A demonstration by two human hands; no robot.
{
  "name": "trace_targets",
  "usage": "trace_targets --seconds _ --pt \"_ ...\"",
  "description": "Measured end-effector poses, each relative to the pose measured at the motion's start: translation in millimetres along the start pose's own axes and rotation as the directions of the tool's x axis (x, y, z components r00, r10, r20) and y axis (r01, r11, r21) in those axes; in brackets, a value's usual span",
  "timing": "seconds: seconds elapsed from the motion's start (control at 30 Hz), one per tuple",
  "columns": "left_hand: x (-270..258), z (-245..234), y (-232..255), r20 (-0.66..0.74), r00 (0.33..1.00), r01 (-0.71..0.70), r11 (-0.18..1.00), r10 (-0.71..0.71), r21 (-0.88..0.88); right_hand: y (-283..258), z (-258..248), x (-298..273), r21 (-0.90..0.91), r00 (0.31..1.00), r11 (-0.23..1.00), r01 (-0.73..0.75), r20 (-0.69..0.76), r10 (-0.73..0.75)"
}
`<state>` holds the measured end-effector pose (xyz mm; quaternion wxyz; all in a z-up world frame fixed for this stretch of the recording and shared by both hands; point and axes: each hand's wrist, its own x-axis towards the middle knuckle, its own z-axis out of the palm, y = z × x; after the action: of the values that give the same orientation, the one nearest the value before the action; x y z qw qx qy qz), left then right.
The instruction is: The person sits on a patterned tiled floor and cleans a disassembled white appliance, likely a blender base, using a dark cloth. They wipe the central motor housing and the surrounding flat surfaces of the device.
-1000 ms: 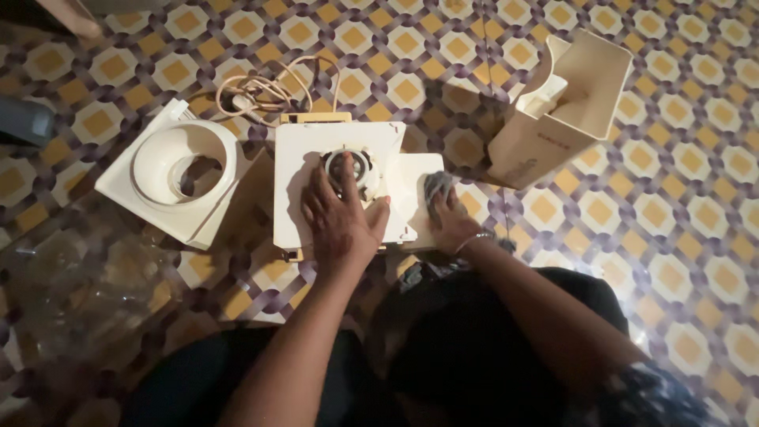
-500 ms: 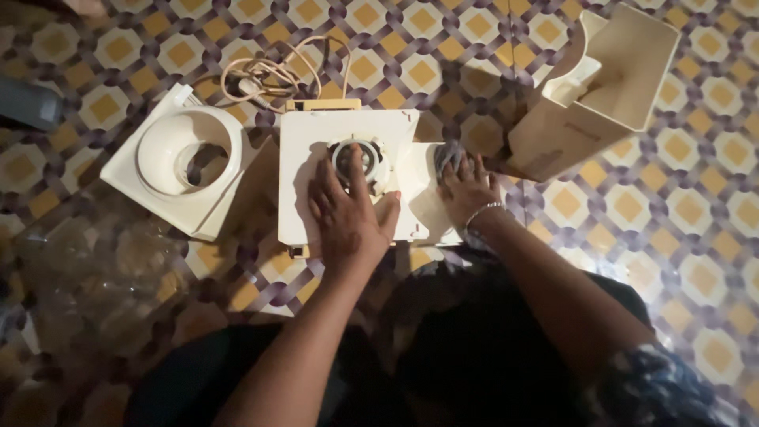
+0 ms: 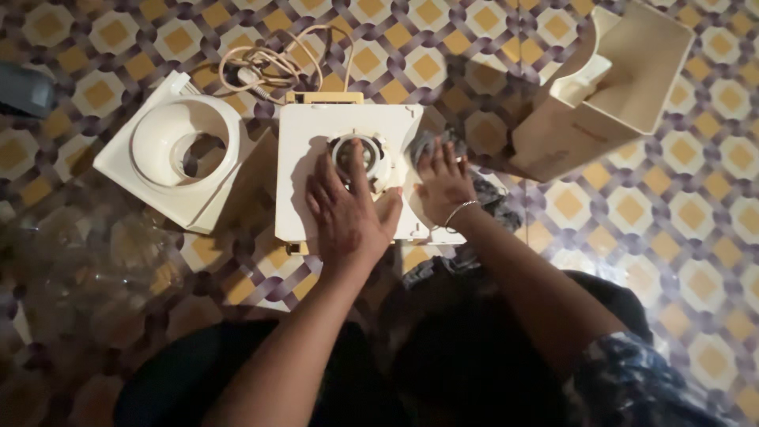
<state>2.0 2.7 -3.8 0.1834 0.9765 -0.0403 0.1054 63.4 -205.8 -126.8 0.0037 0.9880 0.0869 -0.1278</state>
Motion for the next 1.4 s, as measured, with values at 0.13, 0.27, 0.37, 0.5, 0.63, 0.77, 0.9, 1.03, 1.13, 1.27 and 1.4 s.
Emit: trace_targets --seconds 0.13,0.27,0.37,0.5,0.63,0.77,0.9,1.03,1.13,1.27,1.4 --pt "-3 -3 0 -0.038 0.999 -0.026 0.999 0.025 -0.033 -11 -12 -30 0.021 0.985 0.986 0.164 0.051 -0.165" --pt "-3 -1 -2 -0.028 1.000 -0.011 0.996 0.009 -0.093 -18 -16 -64 -0.087 0.932 0.945 0.315 0.217 -0.291" --pt "-5 2 -3 -0.070 0.997 -0.034 0.994 0.026 -0.107 -24 -14 -85 -0.060 0.914 0.935 0.348 0.242 -0.325" --pt "-9 3 -9 -0.060 0.997 -0.064 0.985 0.055 -0.157 -10 -19 -106 0.191 0.923 0.917 0.350 0.100 -0.373" --pt "-8 7 -13 -0.096 0.992 -0.091 0.984 0.076 -0.156 -4 -20 -102 -0.145 0.825 0.861 0.487 0.400 -0.399" --pt "-8 9 -5 -0.115 0.992 -0.071 0.991 0.058 -0.113 7 0 -83 -0.051 0.884 0.891 0.451 0.165 -0.438" --pt "-7 7 1 -0.122 0.991 -0.061 0.996 0.053 -0.063 8 33 -34 0.017 0.973 0.973 0.231 -0.003 -0.231" --pt "-5 3 0 -0.071 0.997 -0.047 0.997 0.043 -0.061 -6 43 27 0.105 0.982 0.977 -0.186 0.014 0.186" --pt "-5 4 4 -0.073 0.997 -0.021 0.995 0.014 -0.098 -13 31 41 0.252 0.934 0.936 -0.246 -0.196 0.299" --pt "-2 4 3 -0.051 0.999 -0.010 0.993 0.004 -0.118 -6 9 65 0.299 0.934 0.893 -0.337 -0.013 0.357" --pt "-2 0 3 -0.074 0.997 -0.010 0.990 0.000 -0.138 17 51 69 0.165 0.965 0.967 -0.192 -0.146 0.216"
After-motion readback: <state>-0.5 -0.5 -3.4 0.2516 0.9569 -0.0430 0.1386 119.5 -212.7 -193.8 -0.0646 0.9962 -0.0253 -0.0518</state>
